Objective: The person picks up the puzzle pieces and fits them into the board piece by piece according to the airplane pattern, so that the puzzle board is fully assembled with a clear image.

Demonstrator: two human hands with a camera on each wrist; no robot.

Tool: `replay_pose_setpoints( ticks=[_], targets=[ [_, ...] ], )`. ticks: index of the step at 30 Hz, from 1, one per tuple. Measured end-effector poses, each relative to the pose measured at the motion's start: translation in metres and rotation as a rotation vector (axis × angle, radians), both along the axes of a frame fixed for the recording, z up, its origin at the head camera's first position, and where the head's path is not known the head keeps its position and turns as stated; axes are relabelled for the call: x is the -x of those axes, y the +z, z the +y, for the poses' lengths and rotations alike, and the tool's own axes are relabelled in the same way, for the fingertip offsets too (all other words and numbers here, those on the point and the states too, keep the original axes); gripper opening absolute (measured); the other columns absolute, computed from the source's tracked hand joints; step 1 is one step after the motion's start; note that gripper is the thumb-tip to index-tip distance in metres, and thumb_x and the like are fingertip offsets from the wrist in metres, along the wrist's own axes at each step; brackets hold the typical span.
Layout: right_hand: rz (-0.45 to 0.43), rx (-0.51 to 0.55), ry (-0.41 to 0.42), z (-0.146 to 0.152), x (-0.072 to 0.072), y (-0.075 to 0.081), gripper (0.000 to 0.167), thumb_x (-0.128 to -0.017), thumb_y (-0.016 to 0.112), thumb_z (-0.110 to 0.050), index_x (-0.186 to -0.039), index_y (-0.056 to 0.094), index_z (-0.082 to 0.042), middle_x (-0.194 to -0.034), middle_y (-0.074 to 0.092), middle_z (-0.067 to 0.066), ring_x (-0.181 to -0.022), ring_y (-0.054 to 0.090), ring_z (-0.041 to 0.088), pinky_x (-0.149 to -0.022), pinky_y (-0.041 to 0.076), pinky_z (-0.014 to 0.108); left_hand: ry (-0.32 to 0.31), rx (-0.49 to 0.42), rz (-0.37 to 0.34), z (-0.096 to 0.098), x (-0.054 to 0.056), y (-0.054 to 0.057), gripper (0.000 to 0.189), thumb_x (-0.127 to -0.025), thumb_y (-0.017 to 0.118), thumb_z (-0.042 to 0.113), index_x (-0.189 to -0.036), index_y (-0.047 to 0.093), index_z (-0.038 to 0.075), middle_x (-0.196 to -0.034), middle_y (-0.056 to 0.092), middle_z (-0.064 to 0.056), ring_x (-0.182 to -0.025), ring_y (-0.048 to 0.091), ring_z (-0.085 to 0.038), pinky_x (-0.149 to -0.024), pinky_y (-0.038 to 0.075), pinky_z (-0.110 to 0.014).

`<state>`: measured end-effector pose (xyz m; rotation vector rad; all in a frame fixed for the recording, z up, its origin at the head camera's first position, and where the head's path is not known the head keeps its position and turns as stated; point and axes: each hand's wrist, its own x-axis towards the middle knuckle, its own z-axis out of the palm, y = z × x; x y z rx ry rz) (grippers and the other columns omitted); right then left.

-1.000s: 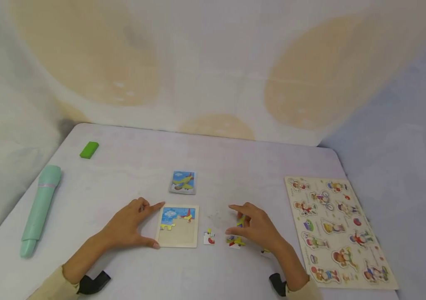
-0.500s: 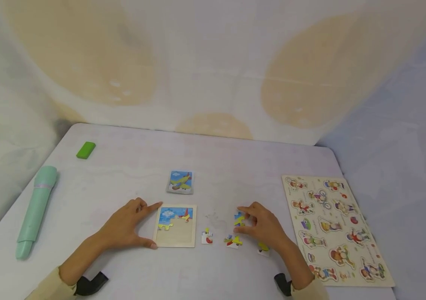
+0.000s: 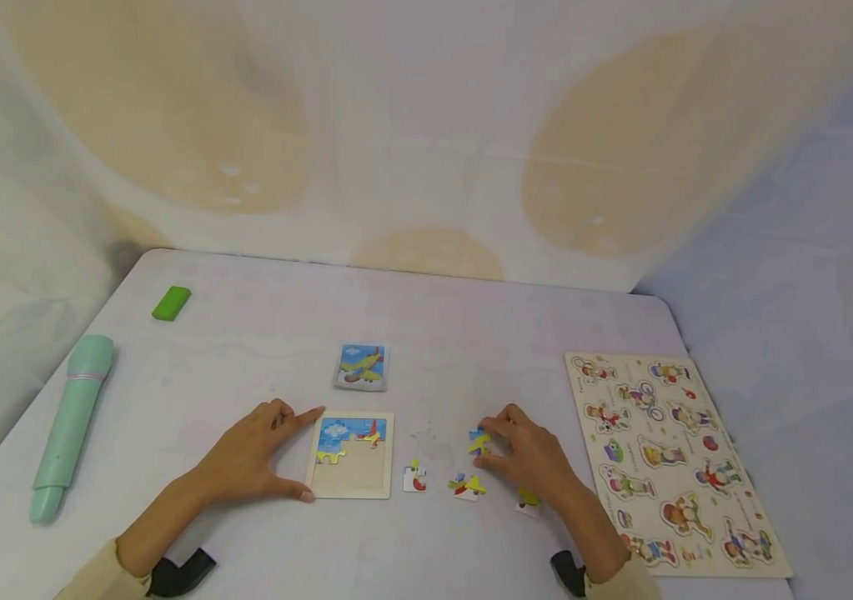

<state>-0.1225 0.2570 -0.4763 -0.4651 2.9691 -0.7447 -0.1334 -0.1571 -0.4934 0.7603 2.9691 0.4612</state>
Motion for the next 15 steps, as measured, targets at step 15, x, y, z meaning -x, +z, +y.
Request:
replay_pose_setpoints(
  ticks=[15],
  targets=[
    [0.061, 0.035, 0.024, -0.0057, -0.0013, 0.0030, 0.045, -0.072, 0.088, -0.032, -0.107, 0.073, -0.009, -0.092, 0.053, -0.008, -0.066, 0.036, -0.001, -0.054, 0.036, 0.019, -0.004, -0.012, 0.000, -0.0004, -0.0004, -0.0010, 0.116, -0.053, 0.062, 0.094, -0.149, 0.046, 0.031, -0.100, 0.040, 0.008, -0.089, 0.036, -0.007, -0.072, 0.034, -0.024]
  ],
)
